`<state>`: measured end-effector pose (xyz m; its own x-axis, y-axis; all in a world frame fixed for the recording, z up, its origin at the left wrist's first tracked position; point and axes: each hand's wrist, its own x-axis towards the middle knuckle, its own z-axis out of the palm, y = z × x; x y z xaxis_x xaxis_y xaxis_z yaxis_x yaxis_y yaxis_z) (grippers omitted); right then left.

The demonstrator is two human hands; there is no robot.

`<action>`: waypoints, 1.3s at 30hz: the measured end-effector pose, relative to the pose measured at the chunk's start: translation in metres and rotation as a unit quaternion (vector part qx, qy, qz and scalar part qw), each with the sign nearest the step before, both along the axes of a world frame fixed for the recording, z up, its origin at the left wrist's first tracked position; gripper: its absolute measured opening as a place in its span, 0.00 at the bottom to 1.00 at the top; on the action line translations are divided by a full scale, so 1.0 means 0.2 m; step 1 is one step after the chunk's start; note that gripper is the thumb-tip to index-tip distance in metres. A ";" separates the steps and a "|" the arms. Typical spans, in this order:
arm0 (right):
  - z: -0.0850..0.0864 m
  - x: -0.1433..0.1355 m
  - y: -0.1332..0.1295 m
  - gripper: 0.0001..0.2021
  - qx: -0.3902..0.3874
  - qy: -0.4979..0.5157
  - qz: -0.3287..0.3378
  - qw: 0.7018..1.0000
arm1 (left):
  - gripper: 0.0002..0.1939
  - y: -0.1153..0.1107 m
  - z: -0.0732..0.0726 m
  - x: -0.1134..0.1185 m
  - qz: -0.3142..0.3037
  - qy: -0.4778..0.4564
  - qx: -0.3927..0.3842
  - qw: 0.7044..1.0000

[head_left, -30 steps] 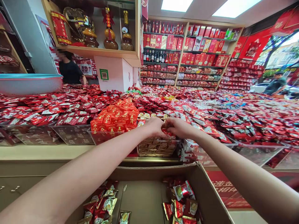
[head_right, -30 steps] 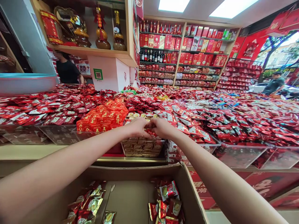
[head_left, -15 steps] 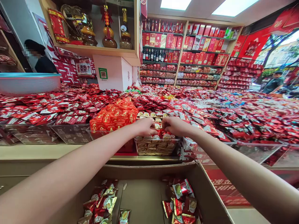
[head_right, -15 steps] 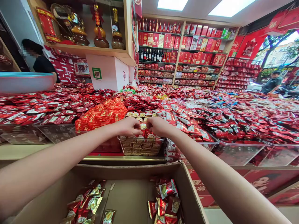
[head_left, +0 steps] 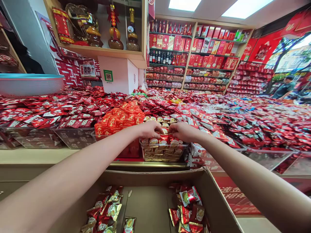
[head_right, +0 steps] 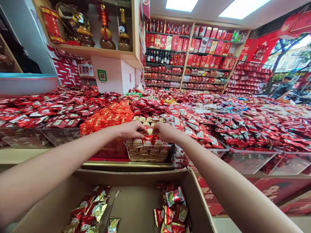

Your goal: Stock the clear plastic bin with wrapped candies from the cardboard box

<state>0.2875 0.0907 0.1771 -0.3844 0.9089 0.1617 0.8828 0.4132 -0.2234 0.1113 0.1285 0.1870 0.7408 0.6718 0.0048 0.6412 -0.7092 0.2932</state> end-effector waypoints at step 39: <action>-0.06 -0.06 -0.07 0.07 0.065 0.024 -0.039 0.997 | 0.12 -0.04 -0.06 -0.12 -0.044 0.063 0.244 0.967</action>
<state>0.2762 0.0776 0.1661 -0.3028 0.9058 0.2964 0.9029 0.3722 -0.2150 0.0870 0.1209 0.1747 0.8099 0.5471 0.2116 0.5813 -0.7966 -0.1656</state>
